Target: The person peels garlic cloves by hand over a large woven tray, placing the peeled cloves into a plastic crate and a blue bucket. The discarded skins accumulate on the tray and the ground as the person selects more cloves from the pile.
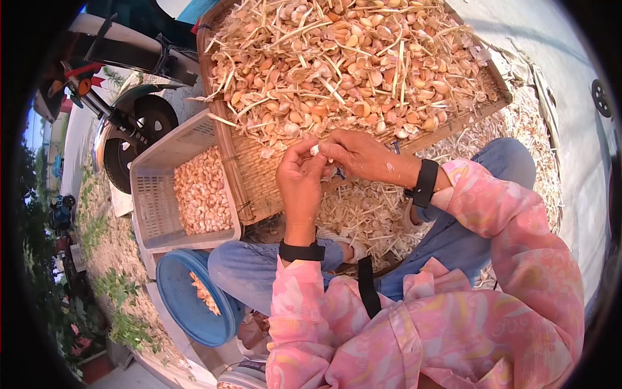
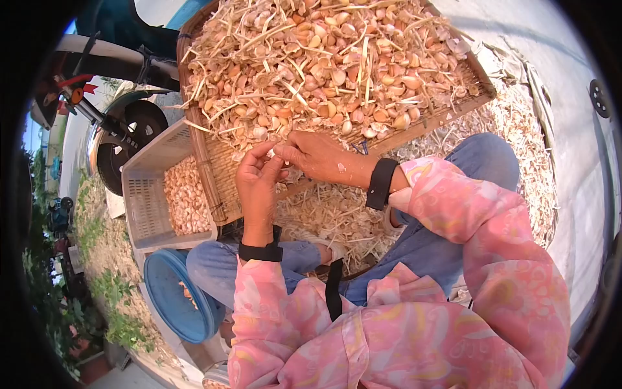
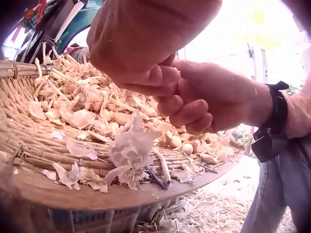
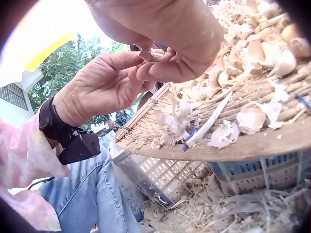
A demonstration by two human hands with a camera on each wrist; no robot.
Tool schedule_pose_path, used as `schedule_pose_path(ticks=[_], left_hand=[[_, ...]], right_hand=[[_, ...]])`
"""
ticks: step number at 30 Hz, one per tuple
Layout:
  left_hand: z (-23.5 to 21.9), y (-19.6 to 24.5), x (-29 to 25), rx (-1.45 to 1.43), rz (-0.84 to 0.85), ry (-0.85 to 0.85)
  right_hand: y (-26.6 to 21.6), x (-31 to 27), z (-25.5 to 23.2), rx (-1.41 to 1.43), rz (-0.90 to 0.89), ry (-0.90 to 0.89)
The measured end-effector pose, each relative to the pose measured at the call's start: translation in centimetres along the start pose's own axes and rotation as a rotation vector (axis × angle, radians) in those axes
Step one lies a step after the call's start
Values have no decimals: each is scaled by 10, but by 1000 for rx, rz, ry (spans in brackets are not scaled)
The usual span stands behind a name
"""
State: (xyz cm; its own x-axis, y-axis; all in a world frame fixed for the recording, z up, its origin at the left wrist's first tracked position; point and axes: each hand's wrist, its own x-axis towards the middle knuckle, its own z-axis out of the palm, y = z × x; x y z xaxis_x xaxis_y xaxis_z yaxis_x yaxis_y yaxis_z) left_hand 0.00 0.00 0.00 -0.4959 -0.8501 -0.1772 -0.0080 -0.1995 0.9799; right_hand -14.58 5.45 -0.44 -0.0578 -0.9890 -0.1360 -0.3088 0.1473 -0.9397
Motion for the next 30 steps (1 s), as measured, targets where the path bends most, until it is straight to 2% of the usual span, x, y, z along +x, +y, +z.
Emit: schedule_pose_path(ticks=[2, 5, 8, 11, 14, 17, 20, 22, 24, 26, 28, 29, 30], left_hand=[[3, 4, -6, -17, -24, 105], [10, 2, -17, -368, -9, 213], [10, 4, -22, -570, -146, 281], [12, -4, -28, -465, -92, 282], [8, -2, -30, -476, -172, 280], [-3, -6, -29, -642, -235, 178], [-5, 17, -44, -920, -304, 8], [13, 67, -79, -972, -230, -188], [26, 112, -115, -1041, -123, -518], [52, 130, -133, -1114, 193, -759], [69, 146, -152, -1413, 182, -733], [67, 155, -173, -1499, 27, -623], [65, 158, -174, -1511, -17, -590]], right_hand=[[-10, -3, 4, -68, -91, 51], [-20, -11, 13, -137, -138, 96], [-26, -13, 15, -541, -247, 157], [-14, -8, 11, -676, -282, 12], [-7, -5, 11, -340, -233, 82], [-10, -3, 5, -145, -183, 55], [5, -4, -3, -543, -232, 79], [6, -4, -5, -563, -249, 188], [10, 6, -6, -559, -268, 255], [28, 26, -8, -678, -364, 261], [32, 33, -7, -719, -426, 242], [27, 29, -4, -752, -341, 210], [17, 25, -2, -788, -262, 178]])
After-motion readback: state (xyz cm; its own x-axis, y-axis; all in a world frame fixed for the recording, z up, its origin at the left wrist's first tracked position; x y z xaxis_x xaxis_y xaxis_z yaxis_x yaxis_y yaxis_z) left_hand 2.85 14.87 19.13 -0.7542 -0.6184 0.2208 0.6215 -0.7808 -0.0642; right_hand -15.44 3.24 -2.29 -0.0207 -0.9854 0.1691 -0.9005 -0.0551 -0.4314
